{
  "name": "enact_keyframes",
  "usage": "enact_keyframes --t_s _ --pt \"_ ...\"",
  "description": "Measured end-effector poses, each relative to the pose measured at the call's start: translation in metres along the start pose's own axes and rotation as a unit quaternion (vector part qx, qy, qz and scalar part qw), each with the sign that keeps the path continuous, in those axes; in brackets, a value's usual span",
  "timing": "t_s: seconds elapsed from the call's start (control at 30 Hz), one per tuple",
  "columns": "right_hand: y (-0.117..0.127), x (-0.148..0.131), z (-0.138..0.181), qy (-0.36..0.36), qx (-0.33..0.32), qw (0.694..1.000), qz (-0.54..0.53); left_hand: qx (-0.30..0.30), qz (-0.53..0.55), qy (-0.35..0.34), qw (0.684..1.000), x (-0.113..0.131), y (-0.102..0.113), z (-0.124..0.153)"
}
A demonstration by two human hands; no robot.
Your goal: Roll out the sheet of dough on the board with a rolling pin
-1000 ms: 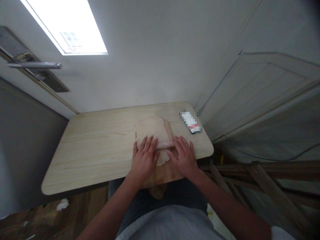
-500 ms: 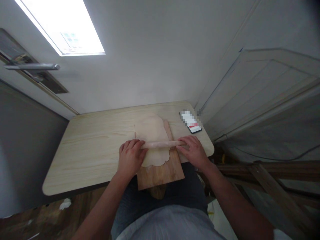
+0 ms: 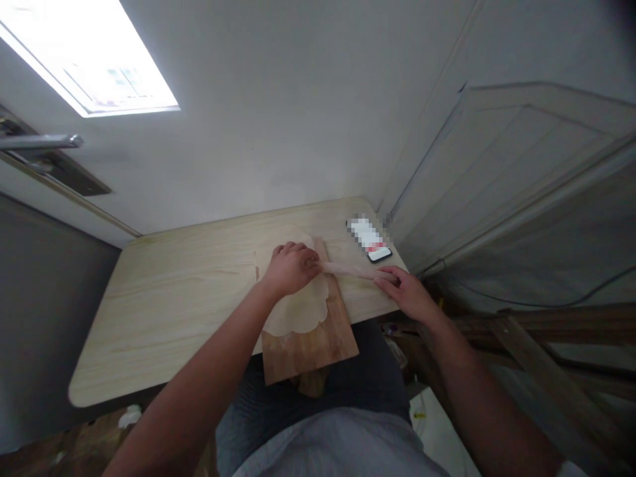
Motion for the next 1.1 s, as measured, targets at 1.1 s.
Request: enact_keyframes --t_s 1.1 --pt "-0.002 0.002 -0.031 -0.122 -0.103 0.982 -0.098 -0.008 -0.046 0.037 0.998 0.008 -0.043 -0.034"
Point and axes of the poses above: each hand's wrist, its own z-axis away from the middle knuckle, its own y-axis out of the back of the hand, x = y × z, the point moved 3 cm from there along -z, towards the middle knuckle, and after that the axes turned 6 degrees about x, right-handed, at the moved point
